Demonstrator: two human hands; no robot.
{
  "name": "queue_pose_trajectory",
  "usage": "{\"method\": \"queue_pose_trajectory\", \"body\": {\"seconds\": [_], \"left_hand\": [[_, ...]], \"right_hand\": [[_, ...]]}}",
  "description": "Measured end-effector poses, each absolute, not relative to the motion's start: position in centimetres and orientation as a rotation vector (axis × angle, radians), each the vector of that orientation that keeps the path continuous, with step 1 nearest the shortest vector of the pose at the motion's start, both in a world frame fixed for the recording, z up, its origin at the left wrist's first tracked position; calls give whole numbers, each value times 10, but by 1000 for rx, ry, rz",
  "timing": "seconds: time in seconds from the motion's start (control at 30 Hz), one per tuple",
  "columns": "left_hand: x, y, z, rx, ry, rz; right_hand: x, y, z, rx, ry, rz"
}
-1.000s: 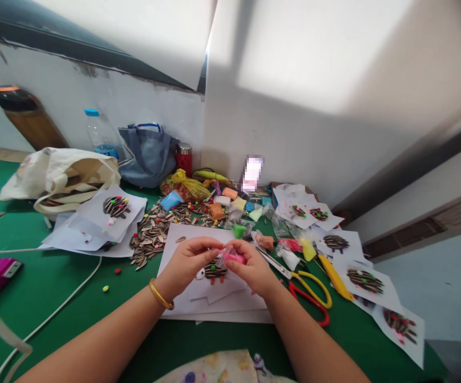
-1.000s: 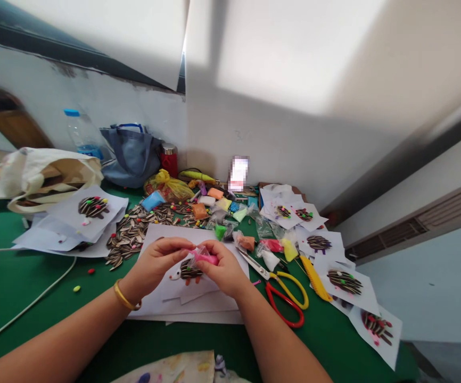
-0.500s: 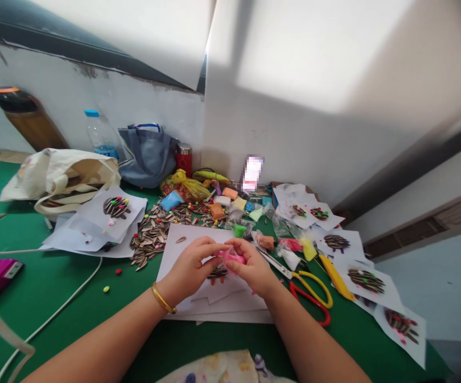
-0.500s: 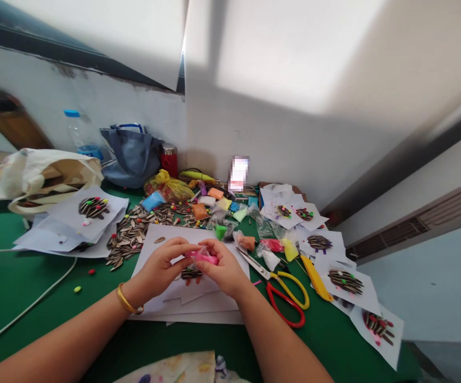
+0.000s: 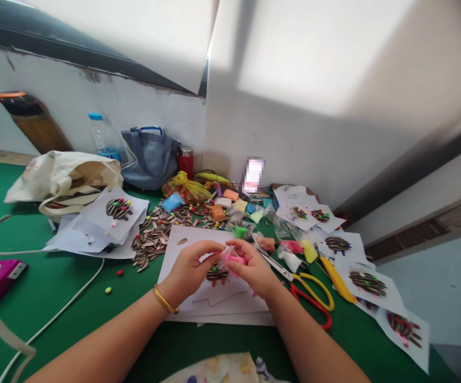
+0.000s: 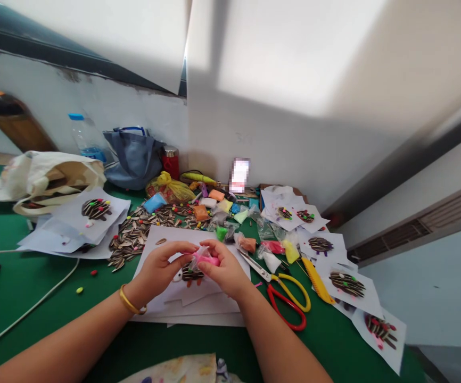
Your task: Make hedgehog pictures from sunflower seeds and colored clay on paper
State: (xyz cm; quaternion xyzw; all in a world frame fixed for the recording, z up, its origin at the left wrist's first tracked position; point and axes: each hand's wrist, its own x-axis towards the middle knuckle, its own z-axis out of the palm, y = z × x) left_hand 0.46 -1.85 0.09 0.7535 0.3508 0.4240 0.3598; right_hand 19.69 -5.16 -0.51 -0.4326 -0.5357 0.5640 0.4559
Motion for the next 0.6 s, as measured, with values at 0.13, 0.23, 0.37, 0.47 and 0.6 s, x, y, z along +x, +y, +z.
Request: {"method": "queue_pose_trajectory", "body": {"seconds": [0.13,0.23,0.37,0.47,0.6], "left_hand": [[6,-20,2,2022,865,1058],[6,-19,2,1964,920,1129],[6,-14,2,1510,955,1208],[7,-13,6,1253,890,1164],[8,-12,11,1052,850,1081]], "right_hand": [[196,-52,-5,-1067,-1344,1370],[197,-51,-5,-1084,-1336,1365],[203,-46,-7,-1143,-1284,1280],[209,-42,-9,-1146,-1234,1252],[224,-36,-10,-1350,-1435,965]]}}
